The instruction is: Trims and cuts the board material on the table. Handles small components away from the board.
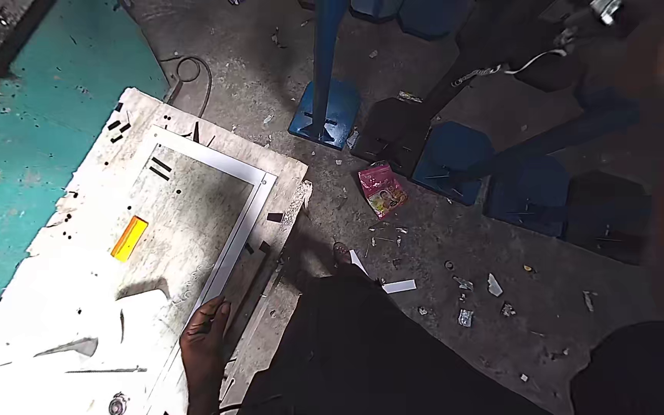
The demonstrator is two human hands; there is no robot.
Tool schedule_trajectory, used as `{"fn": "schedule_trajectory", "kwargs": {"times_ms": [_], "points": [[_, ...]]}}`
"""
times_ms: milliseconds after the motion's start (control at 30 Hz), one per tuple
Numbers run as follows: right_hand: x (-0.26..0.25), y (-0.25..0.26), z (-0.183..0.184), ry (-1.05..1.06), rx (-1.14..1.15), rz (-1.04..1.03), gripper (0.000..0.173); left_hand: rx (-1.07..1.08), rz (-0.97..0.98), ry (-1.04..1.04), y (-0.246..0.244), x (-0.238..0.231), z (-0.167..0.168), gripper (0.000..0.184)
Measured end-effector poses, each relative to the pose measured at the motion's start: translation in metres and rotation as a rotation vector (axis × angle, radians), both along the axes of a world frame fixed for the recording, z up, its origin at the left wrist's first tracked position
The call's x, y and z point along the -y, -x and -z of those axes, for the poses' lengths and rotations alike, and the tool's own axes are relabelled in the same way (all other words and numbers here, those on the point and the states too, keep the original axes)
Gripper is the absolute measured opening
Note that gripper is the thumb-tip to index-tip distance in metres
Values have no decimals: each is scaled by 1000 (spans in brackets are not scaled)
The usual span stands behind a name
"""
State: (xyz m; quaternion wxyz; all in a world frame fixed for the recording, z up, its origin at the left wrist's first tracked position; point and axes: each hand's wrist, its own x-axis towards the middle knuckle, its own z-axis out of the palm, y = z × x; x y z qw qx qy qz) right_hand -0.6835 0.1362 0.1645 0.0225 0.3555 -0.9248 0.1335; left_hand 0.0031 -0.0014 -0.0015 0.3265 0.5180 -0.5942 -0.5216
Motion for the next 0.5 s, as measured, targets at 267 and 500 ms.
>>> {"fn": "schedule_trajectory", "kwargs": {"times_ms": [267,500], "points": [[-133,-38,109,-122,195,415,57,26,-38,0,1,-2,1,21],[-249,-48,179,-107,343,576,71,90,112,-47,59,10,-3,23]]}}
